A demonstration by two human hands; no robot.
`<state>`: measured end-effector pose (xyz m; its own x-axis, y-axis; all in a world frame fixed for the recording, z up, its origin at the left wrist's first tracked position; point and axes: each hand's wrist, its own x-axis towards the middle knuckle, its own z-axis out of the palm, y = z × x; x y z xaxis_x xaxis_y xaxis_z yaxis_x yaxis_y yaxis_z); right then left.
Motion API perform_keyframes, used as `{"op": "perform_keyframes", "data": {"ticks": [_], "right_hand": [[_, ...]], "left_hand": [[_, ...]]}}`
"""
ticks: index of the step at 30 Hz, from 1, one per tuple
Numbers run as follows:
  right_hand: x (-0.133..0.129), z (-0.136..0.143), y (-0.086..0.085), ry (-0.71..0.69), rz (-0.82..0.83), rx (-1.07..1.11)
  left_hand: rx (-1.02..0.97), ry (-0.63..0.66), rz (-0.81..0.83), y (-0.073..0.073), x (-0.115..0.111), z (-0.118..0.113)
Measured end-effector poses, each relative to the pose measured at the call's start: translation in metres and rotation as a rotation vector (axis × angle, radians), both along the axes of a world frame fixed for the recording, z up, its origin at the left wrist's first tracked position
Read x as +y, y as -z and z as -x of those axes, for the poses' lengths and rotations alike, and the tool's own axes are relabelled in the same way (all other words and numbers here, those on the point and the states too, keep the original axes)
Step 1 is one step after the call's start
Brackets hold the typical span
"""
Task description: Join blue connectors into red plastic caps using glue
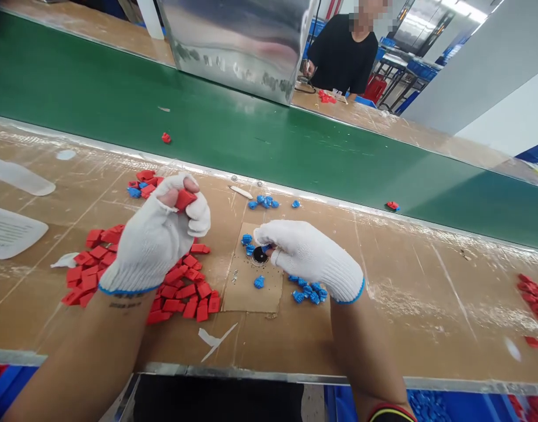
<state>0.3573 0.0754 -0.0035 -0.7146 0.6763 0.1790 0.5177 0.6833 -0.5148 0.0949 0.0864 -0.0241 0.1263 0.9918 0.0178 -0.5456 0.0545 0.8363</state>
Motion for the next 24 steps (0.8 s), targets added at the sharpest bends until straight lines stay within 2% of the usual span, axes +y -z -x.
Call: {"op": "perform_keyframes", "data": {"ticks": [3, 6, 12, 20, 24], "right_hand": [[0.006, 0.003, 0.014, 0.000, 0.020, -0.073], [0.009, 0.009, 0.021, -0.007, 0.021, -0.098], [0.008, 0.012, 0.024, -0.004, -0.011, -0.183], [0.009, 0.014, 0.024, -0.017, -0.008, -0.214], [0.008, 0.014, 0.025, -0.001, 0.001, -0.214]], "left_hand": [[0.038, -0.019, 0.022, 0.006, 0.006, 0.001], [0.046, -0.054, -0.010, 0.014, 0.011, 0.000], [0.064, -0.110, -0.009, 0.016, 0.015, -0.001], [0.091, -0.112, -0.071, 0.016, 0.015, 0.000], [0.103, -0.127, -0.050, 0.019, 0.017, 0.001]]}}
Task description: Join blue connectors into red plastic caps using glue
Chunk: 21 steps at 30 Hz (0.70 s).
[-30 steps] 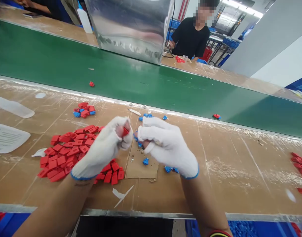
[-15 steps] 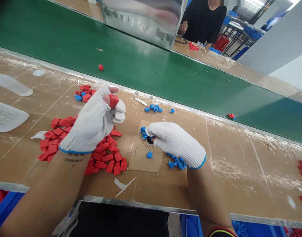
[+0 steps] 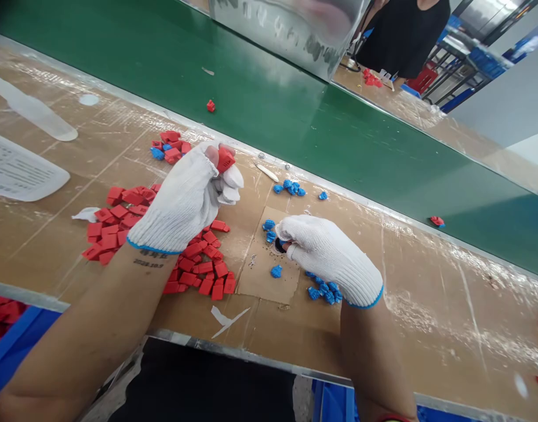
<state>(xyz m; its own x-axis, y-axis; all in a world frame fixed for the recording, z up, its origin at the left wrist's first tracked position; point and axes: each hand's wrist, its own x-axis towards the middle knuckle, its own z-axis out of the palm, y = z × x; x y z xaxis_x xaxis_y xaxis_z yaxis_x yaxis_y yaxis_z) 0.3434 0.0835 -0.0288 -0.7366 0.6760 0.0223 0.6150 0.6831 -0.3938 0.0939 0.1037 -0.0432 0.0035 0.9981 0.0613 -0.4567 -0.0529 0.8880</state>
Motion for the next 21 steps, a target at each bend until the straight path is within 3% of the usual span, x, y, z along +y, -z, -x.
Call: {"op": "perform_keyframes", "data": {"ticks": [5, 10, 21], "right_hand": [[-0.001, -0.005, -0.006, -0.001, 0.009, 0.042], [-0.001, -0.011, -0.016, 0.058, 0.070, 0.034], [0.001, -0.007, -0.010, 0.016, 0.102, 0.003]], "left_hand": [[0.045, -0.016, 0.037, 0.000, 0.002, 0.000], [-0.037, -0.016, 0.069, -0.004, 0.001, -0.001], [-0.072, -0.023, 0.131, -0.004, 0.002, -0.002]]}}
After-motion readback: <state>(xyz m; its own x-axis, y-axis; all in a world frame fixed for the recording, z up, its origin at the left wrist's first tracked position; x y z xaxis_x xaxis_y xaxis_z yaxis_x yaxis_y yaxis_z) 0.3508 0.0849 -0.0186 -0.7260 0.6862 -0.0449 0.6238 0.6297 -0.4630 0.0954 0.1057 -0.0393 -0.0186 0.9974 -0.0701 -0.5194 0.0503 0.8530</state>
